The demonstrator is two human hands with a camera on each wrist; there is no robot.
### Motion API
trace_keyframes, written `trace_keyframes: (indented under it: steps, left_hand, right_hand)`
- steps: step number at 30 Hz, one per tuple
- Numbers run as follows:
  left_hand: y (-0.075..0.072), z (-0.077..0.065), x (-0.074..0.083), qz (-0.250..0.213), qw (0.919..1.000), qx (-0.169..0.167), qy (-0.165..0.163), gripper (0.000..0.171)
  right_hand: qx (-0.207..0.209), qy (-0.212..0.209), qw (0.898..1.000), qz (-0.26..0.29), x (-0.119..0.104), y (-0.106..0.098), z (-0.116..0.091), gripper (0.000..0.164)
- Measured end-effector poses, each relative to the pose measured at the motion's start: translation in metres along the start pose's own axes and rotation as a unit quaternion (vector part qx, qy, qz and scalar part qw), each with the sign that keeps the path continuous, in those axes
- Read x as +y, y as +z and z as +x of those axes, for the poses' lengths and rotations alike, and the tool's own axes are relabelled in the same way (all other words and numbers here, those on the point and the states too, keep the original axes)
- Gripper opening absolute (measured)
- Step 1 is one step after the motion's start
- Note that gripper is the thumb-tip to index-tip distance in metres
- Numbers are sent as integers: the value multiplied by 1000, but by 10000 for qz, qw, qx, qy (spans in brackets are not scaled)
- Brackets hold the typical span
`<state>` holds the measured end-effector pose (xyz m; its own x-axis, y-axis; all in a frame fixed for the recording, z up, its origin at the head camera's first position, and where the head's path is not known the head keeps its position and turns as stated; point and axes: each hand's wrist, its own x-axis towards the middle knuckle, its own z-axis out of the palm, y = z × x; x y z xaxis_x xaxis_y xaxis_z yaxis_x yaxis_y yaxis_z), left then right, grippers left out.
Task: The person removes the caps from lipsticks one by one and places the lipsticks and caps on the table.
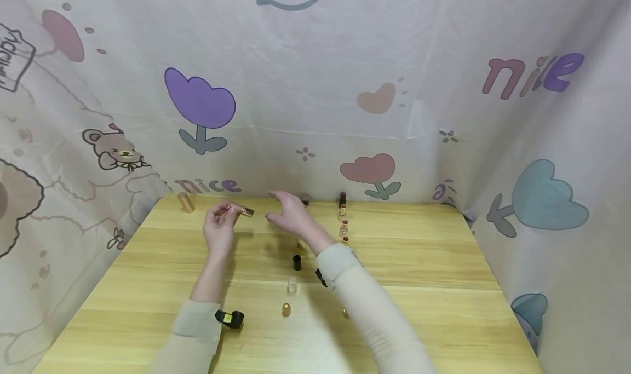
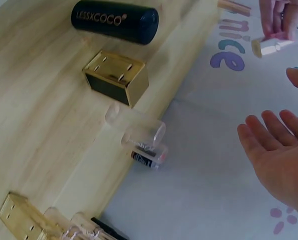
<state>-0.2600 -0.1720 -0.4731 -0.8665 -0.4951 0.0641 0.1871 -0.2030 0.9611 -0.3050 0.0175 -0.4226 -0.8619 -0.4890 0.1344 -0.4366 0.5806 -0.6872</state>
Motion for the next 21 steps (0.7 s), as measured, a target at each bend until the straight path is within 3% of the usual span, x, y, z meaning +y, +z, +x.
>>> trace_keyframes:
  steps: [7, 12, 21]
  left_hand:
    - [8, -13, 3, -282, 9993, -207, -139, 38]
    - [15, -18, 4, -421, 9987, -282, -33, 37]
    - [22, -23, 6, -564, 9978, -323, 99, 35]
  right_hand:
    - [-157, -39, 9998, 89, -6, 10, 2, 65]
    - [-248, -243, 9994, -49, -10, 15, 2, 54]
    - [121, -396, 9991, -106, -12, 22, 2, 36]
